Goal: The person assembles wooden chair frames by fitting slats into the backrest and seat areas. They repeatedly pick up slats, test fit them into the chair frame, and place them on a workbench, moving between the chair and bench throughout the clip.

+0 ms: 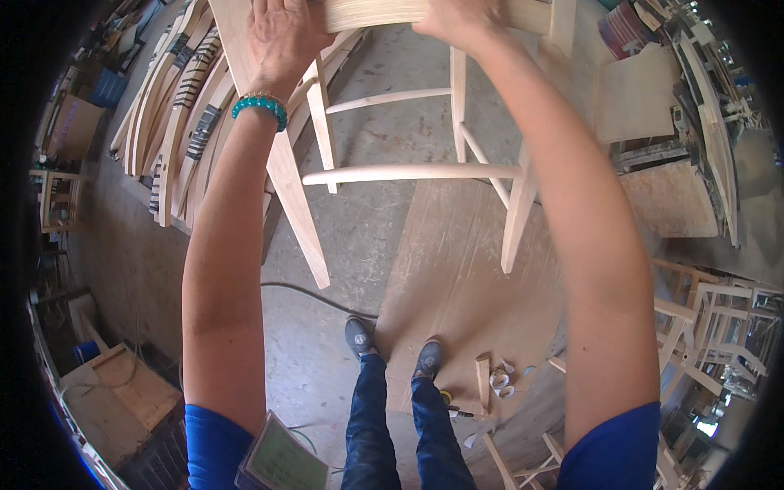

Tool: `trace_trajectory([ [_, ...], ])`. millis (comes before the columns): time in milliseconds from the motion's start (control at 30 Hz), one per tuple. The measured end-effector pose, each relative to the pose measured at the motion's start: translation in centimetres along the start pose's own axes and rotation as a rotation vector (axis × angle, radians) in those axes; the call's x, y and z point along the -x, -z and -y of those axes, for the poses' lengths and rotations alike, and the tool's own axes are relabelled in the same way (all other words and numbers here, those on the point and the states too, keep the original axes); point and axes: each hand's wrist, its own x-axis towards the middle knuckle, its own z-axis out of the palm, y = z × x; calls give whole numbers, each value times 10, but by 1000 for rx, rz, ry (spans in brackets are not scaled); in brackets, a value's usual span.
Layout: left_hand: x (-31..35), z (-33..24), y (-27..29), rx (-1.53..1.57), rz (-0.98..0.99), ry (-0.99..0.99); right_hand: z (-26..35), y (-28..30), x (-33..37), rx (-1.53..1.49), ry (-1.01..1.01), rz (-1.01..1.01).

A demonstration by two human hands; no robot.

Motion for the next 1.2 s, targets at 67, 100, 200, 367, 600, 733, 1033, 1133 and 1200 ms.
trace_trajectory([
  [67,-1,-7,-1,11,-39,21,2,-3,-1,22,-20,-14],
  [100,0,-3,-4,-26,-30,23,7,-7,-4,32,-31,-38],
  [200,22,-14,-6,69,164,180,4,-9,2,28,-34,-65],
  [367,30,-25,-18,3,64,218,9,-10,6,12,-51,-177],
  [600,30,-26,-15,11,26,196,10,-10,11,23,-78,-202],
  [733,32,-23,-8,24,19,196,26,-6,23,70,-121,-259],
  [1033,30,-32,7,-19,99,278,45,4,33,1,-219,-90],
  [1133,31,-31,10,19,128,323,49,9,33,-67,-231,-56],
  [1200,33,-40,14,-55,179,282,46,12,39,-28,-250,-27],
])
